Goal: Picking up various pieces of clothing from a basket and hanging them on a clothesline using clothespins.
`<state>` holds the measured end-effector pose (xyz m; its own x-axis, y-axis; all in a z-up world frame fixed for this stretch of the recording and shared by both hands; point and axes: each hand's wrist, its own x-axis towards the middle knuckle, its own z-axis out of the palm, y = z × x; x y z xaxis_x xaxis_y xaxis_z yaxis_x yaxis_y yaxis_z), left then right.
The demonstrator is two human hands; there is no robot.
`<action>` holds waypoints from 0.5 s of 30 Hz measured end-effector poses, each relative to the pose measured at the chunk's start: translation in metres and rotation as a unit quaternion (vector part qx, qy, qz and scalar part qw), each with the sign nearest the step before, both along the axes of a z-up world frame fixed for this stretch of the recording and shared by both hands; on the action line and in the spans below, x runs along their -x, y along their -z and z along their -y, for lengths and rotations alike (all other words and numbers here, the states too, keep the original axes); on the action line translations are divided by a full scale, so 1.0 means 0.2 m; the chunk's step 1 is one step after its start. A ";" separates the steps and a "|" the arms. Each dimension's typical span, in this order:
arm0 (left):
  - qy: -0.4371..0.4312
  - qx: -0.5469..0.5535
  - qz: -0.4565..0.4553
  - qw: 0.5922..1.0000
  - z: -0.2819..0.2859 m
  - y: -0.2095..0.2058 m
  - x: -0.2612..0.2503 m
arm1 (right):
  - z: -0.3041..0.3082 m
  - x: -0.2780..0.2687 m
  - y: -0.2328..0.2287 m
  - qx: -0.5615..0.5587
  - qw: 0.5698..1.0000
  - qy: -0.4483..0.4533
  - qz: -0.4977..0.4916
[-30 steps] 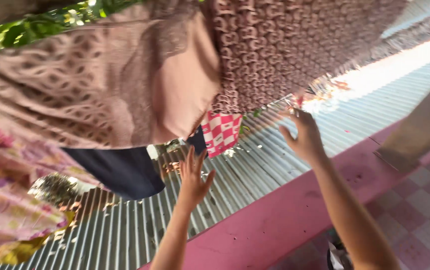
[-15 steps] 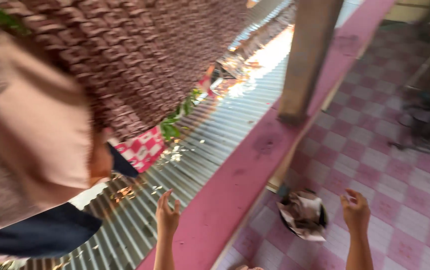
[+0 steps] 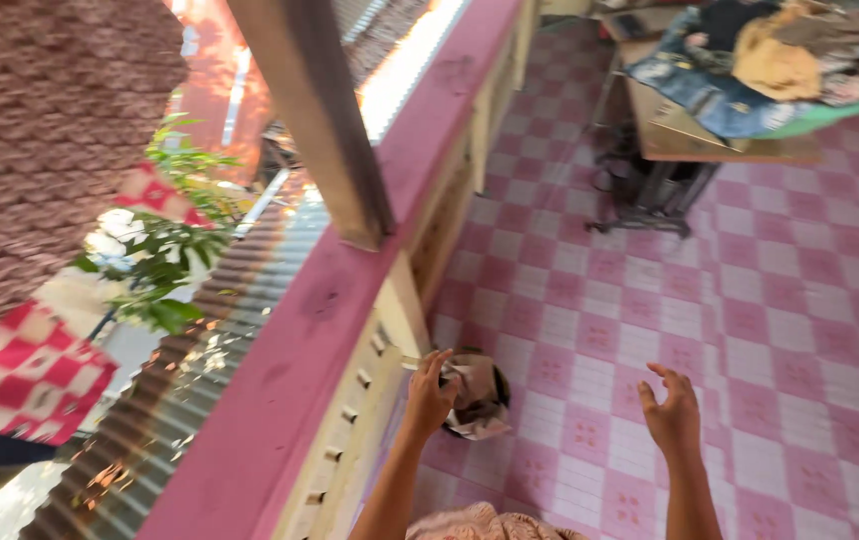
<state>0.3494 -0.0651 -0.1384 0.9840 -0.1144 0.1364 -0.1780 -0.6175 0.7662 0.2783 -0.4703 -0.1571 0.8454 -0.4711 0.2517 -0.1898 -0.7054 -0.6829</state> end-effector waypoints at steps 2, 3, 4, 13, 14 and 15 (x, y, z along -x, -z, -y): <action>0.017 0.018 -0.008 1.000 0.17 0.05 -0.06 | 0.20 0.10 -0.01 0.019 1.000 0.014 -0.003; 0.034 0.014 0.007 0.999 0.25 0.08 -0.09 | 0.29 0.15 -0.03 0.010 0.999 0.043 -0.020; 0.052 0.011 0.023 0.998 0.34 0.12 -0.13 | 0.39 0.20 -0.05 0.002 0.997 0.072 -0.036; 0.143 -0.007 0.022 0.989 0.90 0.05 -0.40 | 0.63 0.17 -0.01 -0.058 0.989 0.128 -0.054; 0.150 -0.007 0.022 0.988 0.95 0.05 -0.45 | 0.63 0.11 -0.02 -0.058 0.988 0.135 -0.054; 0.152 0.006 0.014 0.988 1.01 0.05 -0.51 | 0.63 0.05 -0.02 -0.071 0.989 0.118 -0.056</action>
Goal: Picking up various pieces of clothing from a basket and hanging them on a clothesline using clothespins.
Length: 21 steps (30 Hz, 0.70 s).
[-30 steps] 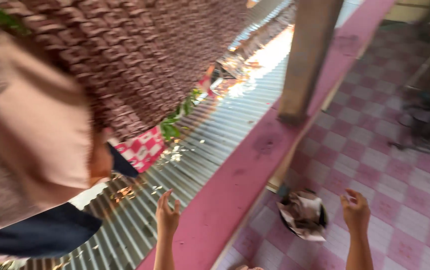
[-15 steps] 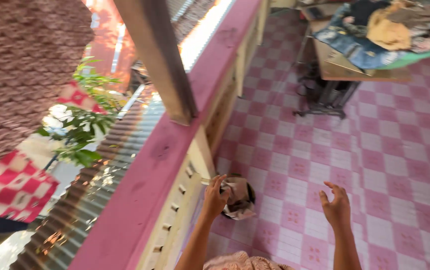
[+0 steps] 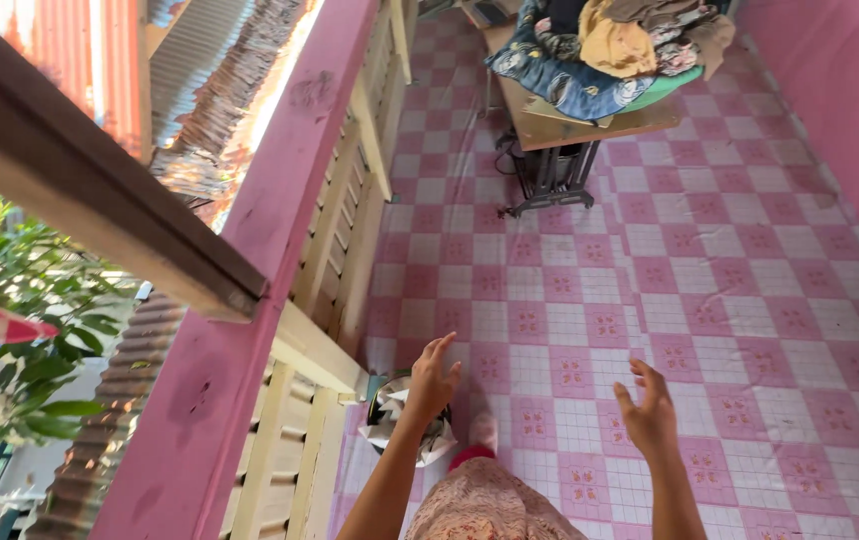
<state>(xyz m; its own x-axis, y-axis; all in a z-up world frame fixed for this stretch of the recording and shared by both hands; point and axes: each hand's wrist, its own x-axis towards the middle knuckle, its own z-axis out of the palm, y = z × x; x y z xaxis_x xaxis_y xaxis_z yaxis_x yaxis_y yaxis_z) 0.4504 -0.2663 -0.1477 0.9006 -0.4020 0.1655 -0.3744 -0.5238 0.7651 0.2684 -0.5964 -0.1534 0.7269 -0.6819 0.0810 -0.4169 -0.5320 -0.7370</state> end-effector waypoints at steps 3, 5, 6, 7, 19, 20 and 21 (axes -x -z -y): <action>0.002 0.020 -0.004 1.000 0.15 0.09 -0.21 | 0.08 -0.22 -0.03 -0.013 0.999 -0.028 -0.004; -0.001 0.029 0.005 1.000 0.23 0.15 -0.39 | 0.17 -0.39 -0.04 -0.014 0.999 -0.043 -0.007; -0.007 0.037 0.011 0.999 0.27 0.17 -0.48 | 0.22 -0.47 -0.05 -0.012 0.999 -0.044 0.006; -0.012 0.046 0.019 0.999 0.32 0.17 -0.58 | 0.28 -0.56 -0.06 -0.009 0.999 -0.045 0.019; 0.019 0.057 -0.008 0.998 1.00 -0.04 -1.50 | 0.79 -1.18 -0.08 -0.037 0.999 0.005 0.002; 0.020 0.052 -0.010 0.998 1.07 -0.03 -1.55 | 0.86 -1.19 -0.03 -0.042 0.999 0.007 0.000; 0.043 0.039 0.000 0.998 1.14 -0.03 -1.59 | 0.93 -1.20 0.03 -0.030 0.999 0.019 0.006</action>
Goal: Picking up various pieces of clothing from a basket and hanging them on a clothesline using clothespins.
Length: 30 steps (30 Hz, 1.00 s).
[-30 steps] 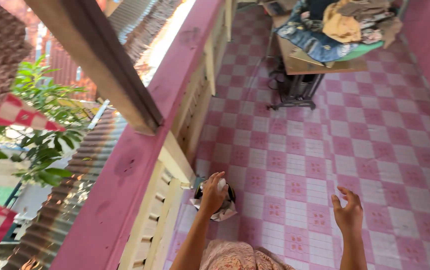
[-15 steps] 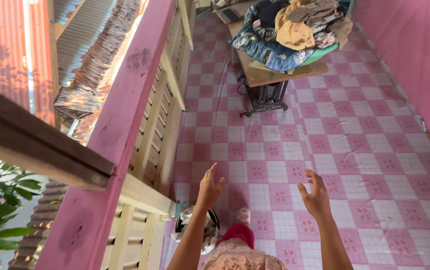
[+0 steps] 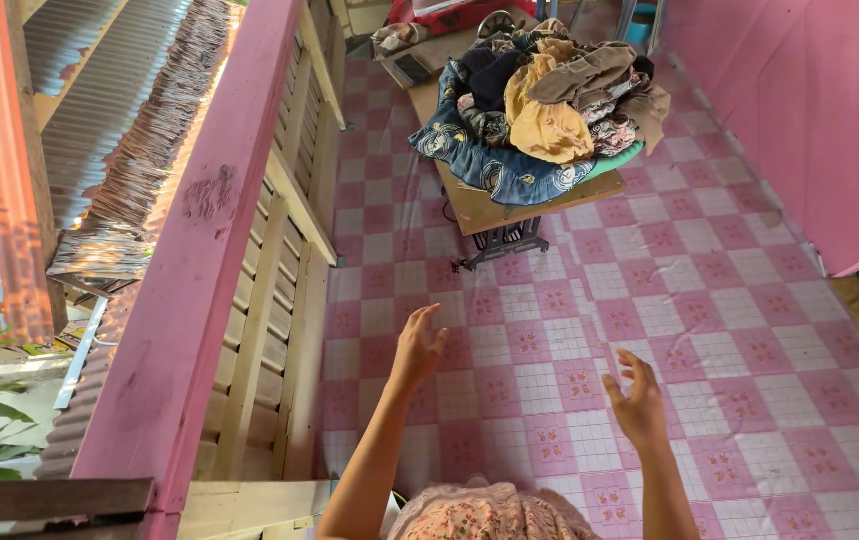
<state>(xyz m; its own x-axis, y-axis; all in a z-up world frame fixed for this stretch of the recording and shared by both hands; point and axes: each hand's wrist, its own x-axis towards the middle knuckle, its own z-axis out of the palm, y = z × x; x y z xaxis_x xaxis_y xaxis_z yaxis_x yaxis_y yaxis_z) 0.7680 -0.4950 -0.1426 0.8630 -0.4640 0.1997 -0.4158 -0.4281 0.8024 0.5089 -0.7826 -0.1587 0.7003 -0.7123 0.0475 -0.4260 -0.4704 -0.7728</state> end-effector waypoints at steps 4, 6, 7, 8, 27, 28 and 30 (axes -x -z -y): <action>0.057 -0.023 -0.017 0.998 0.34 0.00 -0.13 | 0.29 -0.08 0.08 0.003 0.999 0.042 0.021; 0.077 -0.027 -0.023 0.996 0.52 -0.02 -0.19 | 0.44 -0.13 0.11 0.010 0.998 0.050 0.038; 0.093 -0.028 -0.030 0.995 0.61 -0.02 -0.22 | 0.53 -0.16 0.12 0.020 0.997 0.054 0.053; 0.093 -0.028 -0.028 0.995 0.71 0.01 -0.27 | 0.62 -0.19 0.12 0.020 0.997 0.054 0.055; -0.026 0.069 0.022 0.997 1.92 0.12 -1.05 | 1.84 -1.25 -0.02 -0.041 0.996 -0.044 0.060; -0.039 0.067 0.030 0.997 1.93 0.11 -1.08 | 1.82 -1.34 -0.03 -0.058 0.994 -0.068 0.067; -0.069 0.075 0.047 0.994 1.96 0.12 -1.17 | 1.82 -1.50 -0.04 -0.044 0.990 -0.100 0.084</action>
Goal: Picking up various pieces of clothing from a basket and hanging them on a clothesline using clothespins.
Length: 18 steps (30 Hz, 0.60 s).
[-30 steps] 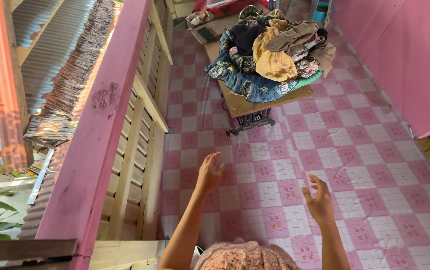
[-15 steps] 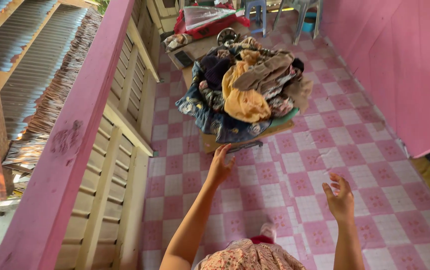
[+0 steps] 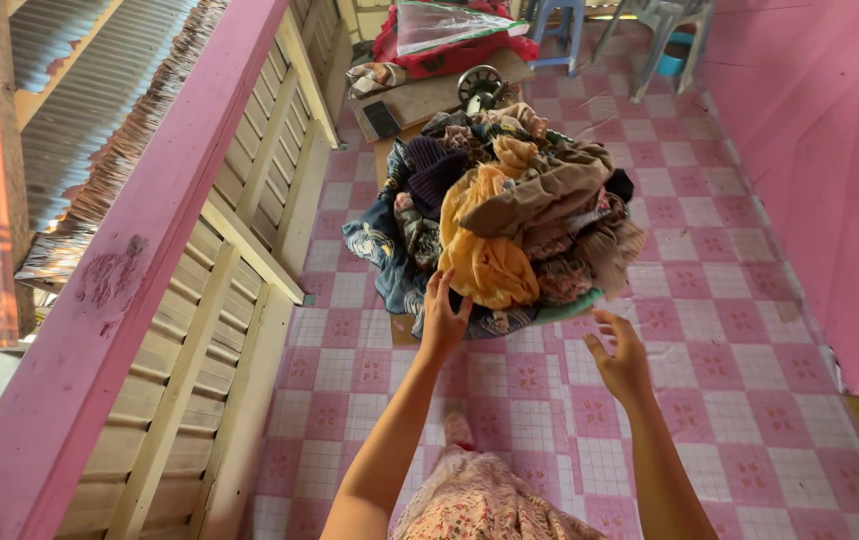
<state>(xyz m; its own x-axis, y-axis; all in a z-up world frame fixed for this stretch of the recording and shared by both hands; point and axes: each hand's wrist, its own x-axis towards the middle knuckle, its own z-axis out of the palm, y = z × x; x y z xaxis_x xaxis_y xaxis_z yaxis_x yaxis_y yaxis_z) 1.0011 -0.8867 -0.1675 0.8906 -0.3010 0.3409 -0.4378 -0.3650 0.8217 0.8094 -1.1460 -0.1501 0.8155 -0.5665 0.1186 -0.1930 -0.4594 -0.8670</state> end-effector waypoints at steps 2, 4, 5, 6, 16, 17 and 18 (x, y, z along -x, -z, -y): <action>-0.027 0.007 0.016 0.999 0.02 0.00 -0.10 | -0.01 -0.16 -0.03 0.013 0.999 -0.026 0.021; -0.065 -0.010 0.089 0.994 0.05 -0.03 -0.19 | -0.02 -0.30 -0.10 0.039 0.998 -0.039 0.021; -0.064 -0.012 0.089 0.994 0.06 -0.08 -0.20 | -0.03 -0.37 -0.13 0.037 0.998 -0.039 0.021; -0.059 -0.054 -0.027 0.996 0.08 -0.14 -0.24 | -0.02 -0.47 -0.18 0.059 0.996 -0.046 0.038; 0.132 0.204 -0.171 0.955 -0.01 0.51 -0.93 | -0.03 -1.24 -0.30 0.370 0.922 -0.111 0.023; 0.130 0.203 -0.171 0.955 -0.04 0.35 -0.93 | -0.01 -1.28 -0.28 0.368 0.923 -0.113 0.023; 0.116 0.301 -0.273 0.906 -0.07 0.20 -0.93 | 0.01 -1.31 -0.26 0.349 0.932 -0.102 0.006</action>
